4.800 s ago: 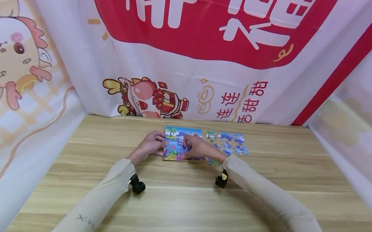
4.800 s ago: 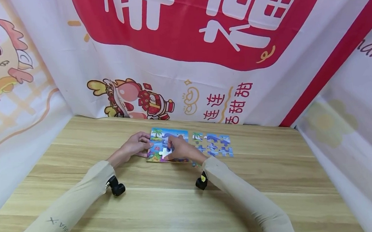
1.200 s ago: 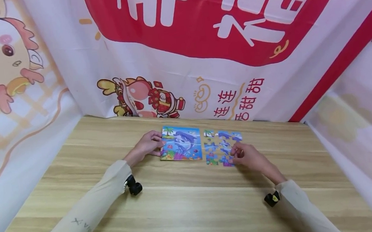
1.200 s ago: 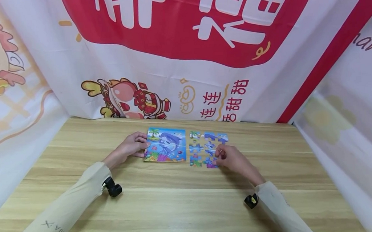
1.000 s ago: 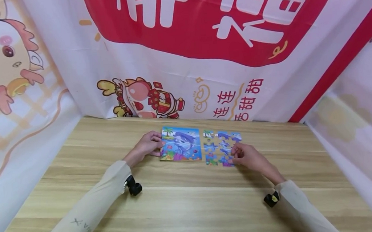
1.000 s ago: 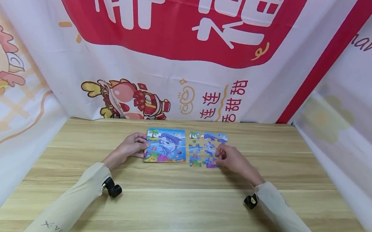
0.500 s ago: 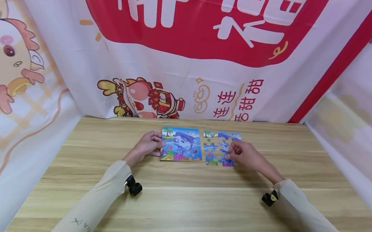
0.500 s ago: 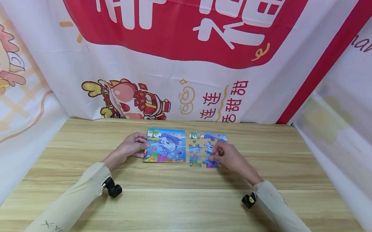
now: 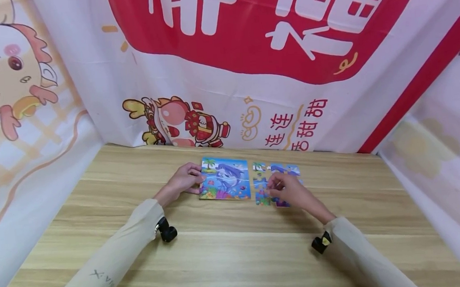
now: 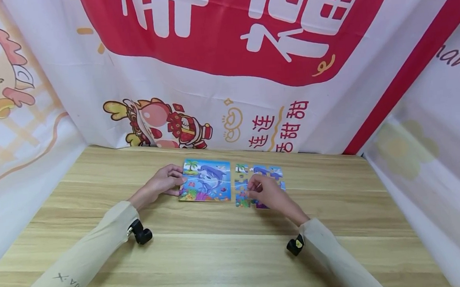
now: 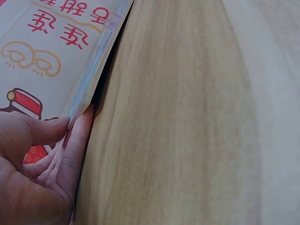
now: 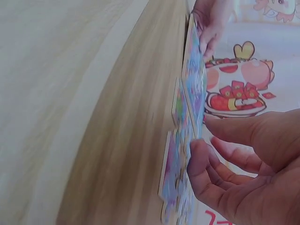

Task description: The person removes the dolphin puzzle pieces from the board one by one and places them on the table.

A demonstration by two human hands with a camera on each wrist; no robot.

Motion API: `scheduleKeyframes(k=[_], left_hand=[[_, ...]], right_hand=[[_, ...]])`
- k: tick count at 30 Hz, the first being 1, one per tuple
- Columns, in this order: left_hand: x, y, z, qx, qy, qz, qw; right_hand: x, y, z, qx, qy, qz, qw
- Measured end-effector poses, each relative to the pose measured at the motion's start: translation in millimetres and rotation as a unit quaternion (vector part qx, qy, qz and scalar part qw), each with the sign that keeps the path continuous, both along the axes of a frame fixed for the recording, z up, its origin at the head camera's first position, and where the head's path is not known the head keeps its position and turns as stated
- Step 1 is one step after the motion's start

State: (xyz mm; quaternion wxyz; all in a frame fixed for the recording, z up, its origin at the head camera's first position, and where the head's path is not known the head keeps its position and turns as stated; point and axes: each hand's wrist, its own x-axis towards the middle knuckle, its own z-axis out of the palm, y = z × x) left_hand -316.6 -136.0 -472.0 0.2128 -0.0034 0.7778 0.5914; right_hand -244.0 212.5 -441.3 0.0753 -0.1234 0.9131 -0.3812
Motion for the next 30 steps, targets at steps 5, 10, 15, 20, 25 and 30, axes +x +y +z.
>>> scheduleKeyframes(k=[5, 10, 15, 20, 25, 30], left_hand=[[0.0, -0.1, 1.6, 0.002, 0.003, -0.001, 1.0], [0.9, -0.2, 2.2, 0.002, 0.002, 0.0, 1.0], [2.2, -0.5, 3.1, -0.001, 0.003, -0.001, 1.0], [2.5, 0.2, 3.5, 0.002, 0.004, 0.0, 1.0], [2.5, 1.5, 3.4, 0.008, 0.006, 0.001, 1.0], [2.5, 1.0, 3.4, 0.006, 0.005, 0.001, 1.0]], right_hand=[[-5.3, -13.5, -0.1, -0.008, -0.003, 0.021, 1.0], [-11.1, -28.2, -1.5, -0.021, -0.011, 0.033, 0.999], [-15.8, -45.2, -3.1, -0.01, 0.0, 0.043, 0.999], [-21.5, -59.1, -9.4, -0.014, 0.022, 0.053, 0.998], [-25.3, -68.7, -11.9, -0.005, 0.015, 0.036, 0.999], [-28.4, -77.7, -12.4, 0.073, 0.0, 0.014, 0.997]])
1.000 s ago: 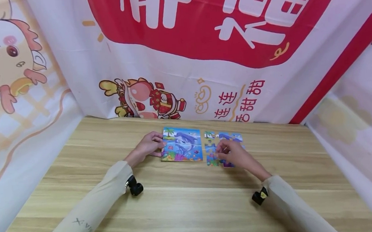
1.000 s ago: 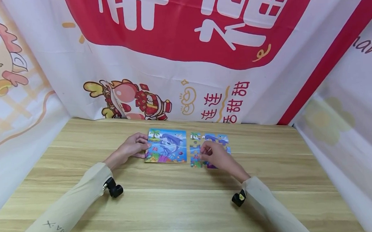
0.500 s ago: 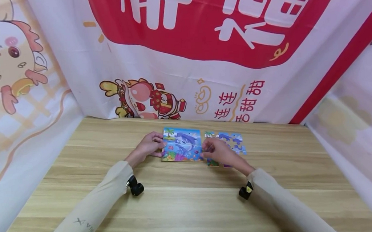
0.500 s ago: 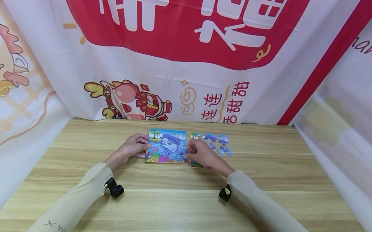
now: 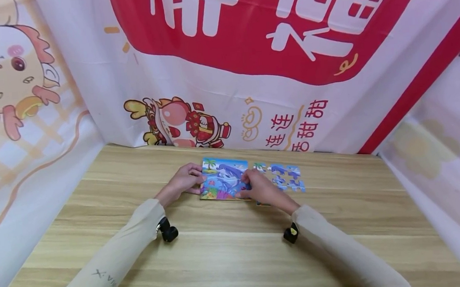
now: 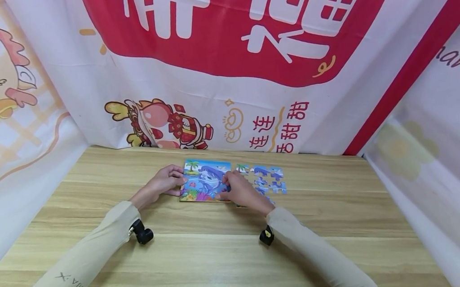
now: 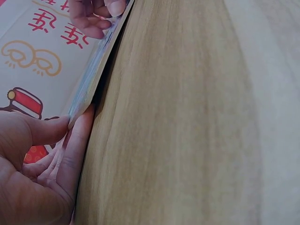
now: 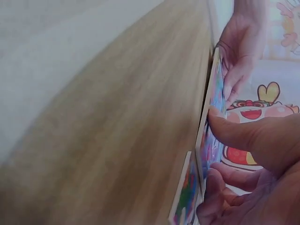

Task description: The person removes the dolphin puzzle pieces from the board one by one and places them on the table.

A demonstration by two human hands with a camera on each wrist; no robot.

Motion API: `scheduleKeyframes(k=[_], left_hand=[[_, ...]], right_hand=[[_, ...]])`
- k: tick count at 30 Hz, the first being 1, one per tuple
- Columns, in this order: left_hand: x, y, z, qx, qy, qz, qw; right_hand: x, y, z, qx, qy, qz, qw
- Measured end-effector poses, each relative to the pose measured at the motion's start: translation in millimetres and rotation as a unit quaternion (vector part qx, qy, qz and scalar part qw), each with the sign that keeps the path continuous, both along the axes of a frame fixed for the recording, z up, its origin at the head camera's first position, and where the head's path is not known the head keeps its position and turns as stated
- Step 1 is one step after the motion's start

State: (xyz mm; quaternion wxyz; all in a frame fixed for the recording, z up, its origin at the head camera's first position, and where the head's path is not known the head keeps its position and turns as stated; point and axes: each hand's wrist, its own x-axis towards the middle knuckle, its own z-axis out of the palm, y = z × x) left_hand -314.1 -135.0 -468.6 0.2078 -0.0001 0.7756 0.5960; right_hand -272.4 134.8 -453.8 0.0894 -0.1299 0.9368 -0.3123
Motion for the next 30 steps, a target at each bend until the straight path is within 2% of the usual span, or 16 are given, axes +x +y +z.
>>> scheduleKeyframes(k=[3, 6, 9, 15, 20, 24, 30], left_hand=[[-0.5, -0.2, -0.1, 0.0, 0.001, 0.001, 1.0], [-0.3, -0.4, 0.3, 0.002, 0.003, 0.001, 1.0], [0.6, -0.7, 1.1, 0.003, 0.001, 0.0, 1.0], [0.7, -0.1, 0.4, 0.0, -0.003, 0.001, 1.0], [0.0, -0.3, 0.2, 0.007, 0.0, 0.001, 1.0], [0.8, 0.0, 0.6, 0.016, 0.0, 0.0, 0.9999], [2.3, 0.1, 0.5, 0.012, 0.004, -0.001, 0.9999]], right_hand=[[-0.5, -4.5, 3.8, 0.045, 0.0, -0.001, 0.999], [-2.0, -6.6, 7.3, 0.062, 0.004, 0.009, 0.998], [-2.1, -7.7, 9.3, 0.066, 0.002, 0.013, 0.998], [-0.3, -8.2, 8.4, 0.052, -0.004, -0.013, 0.999], [1.1, -8.3, 6.9, 0.038, 0.01, -0.023, 0.999], [3.7, -4.1, 4.3, 0.002, 0.016, -0.026, 1.0], [6.8, 2.1, 4.5, -0.093, 0.03, -0.012, 0.995]])
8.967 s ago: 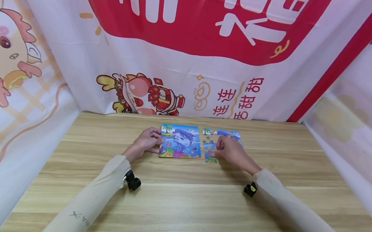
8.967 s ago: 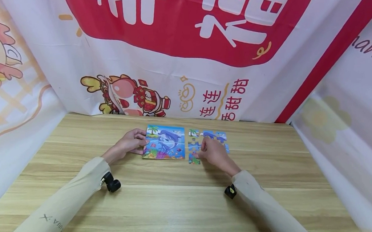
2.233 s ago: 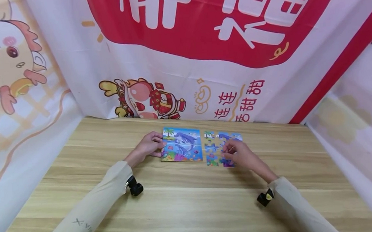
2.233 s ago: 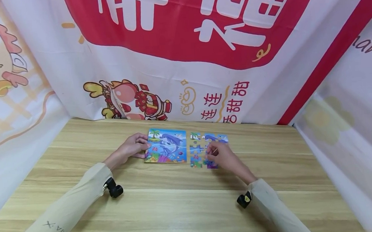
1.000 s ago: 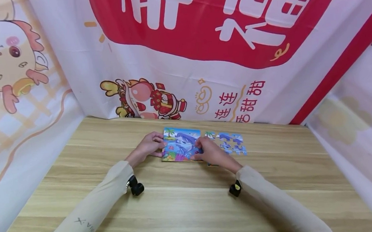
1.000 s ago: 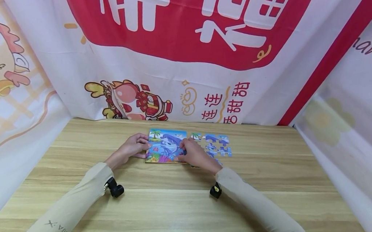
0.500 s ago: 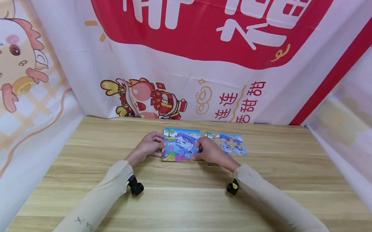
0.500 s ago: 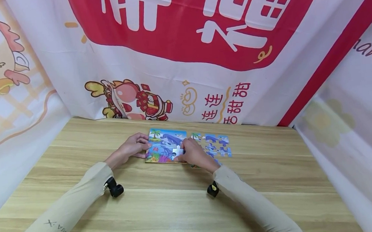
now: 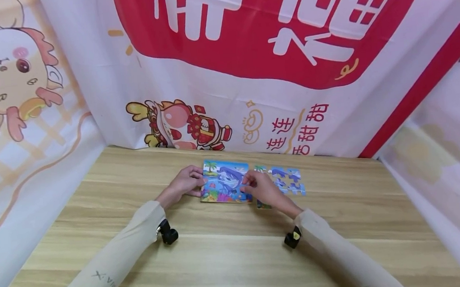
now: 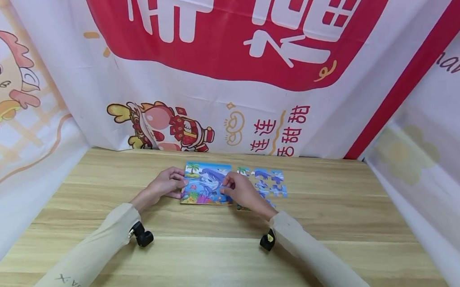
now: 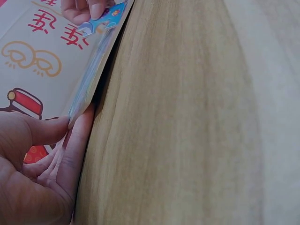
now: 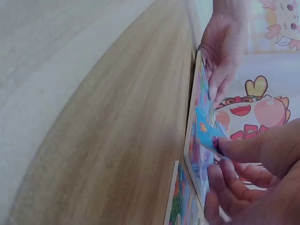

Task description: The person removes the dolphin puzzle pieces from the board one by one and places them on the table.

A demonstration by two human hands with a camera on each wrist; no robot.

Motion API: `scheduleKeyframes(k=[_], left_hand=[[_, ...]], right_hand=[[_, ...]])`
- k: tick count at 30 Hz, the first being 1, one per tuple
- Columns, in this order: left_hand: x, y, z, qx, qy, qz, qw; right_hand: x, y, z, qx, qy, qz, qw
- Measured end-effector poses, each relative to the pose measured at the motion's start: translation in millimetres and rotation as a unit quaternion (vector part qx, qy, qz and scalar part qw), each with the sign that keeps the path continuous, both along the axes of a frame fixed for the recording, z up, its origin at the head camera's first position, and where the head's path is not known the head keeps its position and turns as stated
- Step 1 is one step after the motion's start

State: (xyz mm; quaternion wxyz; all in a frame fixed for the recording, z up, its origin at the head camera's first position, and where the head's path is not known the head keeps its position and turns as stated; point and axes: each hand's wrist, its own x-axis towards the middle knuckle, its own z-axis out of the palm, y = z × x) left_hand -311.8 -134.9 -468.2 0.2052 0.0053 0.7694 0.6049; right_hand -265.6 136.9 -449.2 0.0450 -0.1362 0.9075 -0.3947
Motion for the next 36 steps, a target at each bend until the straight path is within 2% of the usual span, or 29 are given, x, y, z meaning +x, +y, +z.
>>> scheduleKeyframes(k=[4, 9, 17, 24, 31, 36], left_hand=[[1.1, 0.3, -0.9, -0.003, 0.002, 0.001, 1.0], [0.0, 0.7, -1.1, -0.008, 0.001, 0.004, 1.0], [-1.4, 2.6, -2.4, -0.001, -0.002, -0.002, 1.0], [-0.8, -3.0, -1.3, -0.009, -0.004, 0.001, 0.9999], [-0.8, -3.5, -0.1, -0.011, -0.005, 0.0, 0.9999], [-1.8, -3.5, -1.6, -0.003, -0.007, -0.002, 1.0]], right_hand=[[1.1, 1.5, -1.2, -0.042, 0.003, 0.019, 0.999], [1.4, 2.6, -3.1, -0.096, -0.03, 0.034, 0.994], [4.7, 6.4, -0.1, -0.132, -0.055, 0.028, 0.989], [4.9, 17.2, 0.7, -0.124, -0.063, 0.042, 0.989], [8.1, 39.4, 1.3, -0.113, -0.06, 0.031, 0.991], [12.4, 57.4, -1.1, -0.126, -0.065, 0.033, 0.989]])
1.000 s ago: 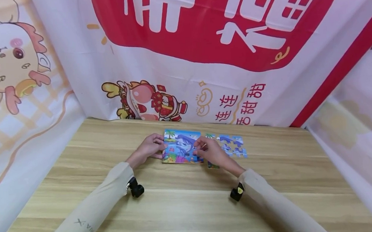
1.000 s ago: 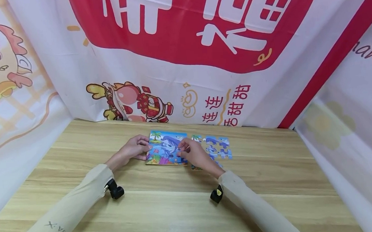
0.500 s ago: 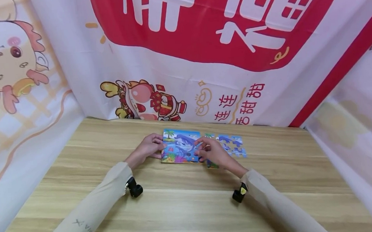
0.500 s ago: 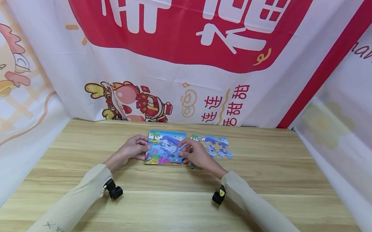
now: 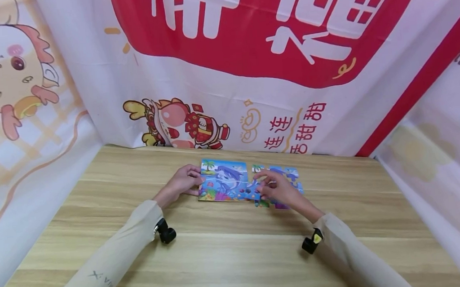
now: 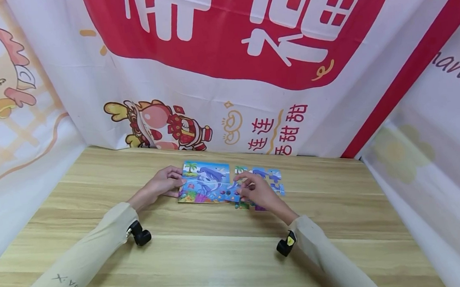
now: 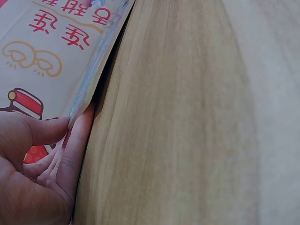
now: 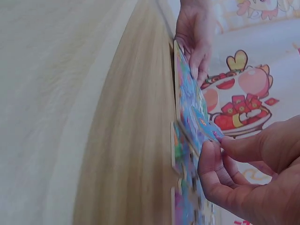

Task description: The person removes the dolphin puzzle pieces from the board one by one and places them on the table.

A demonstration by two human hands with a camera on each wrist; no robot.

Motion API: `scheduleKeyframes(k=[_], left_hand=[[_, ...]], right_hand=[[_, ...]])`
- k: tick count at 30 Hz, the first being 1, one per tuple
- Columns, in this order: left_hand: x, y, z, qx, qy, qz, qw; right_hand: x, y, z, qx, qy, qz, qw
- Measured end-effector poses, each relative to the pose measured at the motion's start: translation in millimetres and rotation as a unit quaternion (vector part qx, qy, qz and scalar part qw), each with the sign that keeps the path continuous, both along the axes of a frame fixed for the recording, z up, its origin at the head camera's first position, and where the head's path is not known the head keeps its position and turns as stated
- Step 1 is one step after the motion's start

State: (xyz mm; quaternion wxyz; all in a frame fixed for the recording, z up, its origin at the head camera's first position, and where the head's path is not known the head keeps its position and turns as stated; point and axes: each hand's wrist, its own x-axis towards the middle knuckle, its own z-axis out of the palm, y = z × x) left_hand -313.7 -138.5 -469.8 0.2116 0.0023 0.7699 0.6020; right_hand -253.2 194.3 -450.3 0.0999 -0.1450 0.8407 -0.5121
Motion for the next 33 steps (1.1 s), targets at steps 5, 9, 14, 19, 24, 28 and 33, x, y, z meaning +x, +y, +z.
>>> scheduleKeyframes(k=[5, 9, 14, 19, 24, 28, 33], left_hand=[[-2.1, 1.0, -2.2, -0.002, 0.0, 0.001, 1.0], [-2.0, 2.0, -2.4, -0.003, 0.003, 0.001, 1.0], [-0.6, 1.2, -2.1, 0.0, 0.005, 0.002, 1.0], [-1.4, 0.3, -2.5, -0.004, 0.005, 0.004, 1.0], [-1.7, 0.4, -2.8, -0.007, 0.001, 0.008, 0.9999], [-2.7, 0.9, -4.1, -0.009, 0.003, 0.005, 0.9999], [-3.5, 0.5, -4.3, -0.007, 0.004, 0.003, 1.0]], right_hand=[[2.6, 14.7, -1.7, -0.011, -0.016, 0.006, 1.0], [3.3, 25.3, 0.6, -0.02, -0.035, 0.008, 0.999], [5.5, 36.7, 4.2, -0.008, -0.063, -0.016, 0.998], [7.7, 49.1, 5.8, 0.018, -0.061, -0.017, 0.998], [8.0, 62.8, 6.6, 0.024, -0.057, 0.01, 0.998], [8.4, 76.4, 9.9, 0.043, -0.069, 0.024, 0.996], [8.6, 97.2, 17.4, 0.068, -0.096, 0.03, 0.993]])
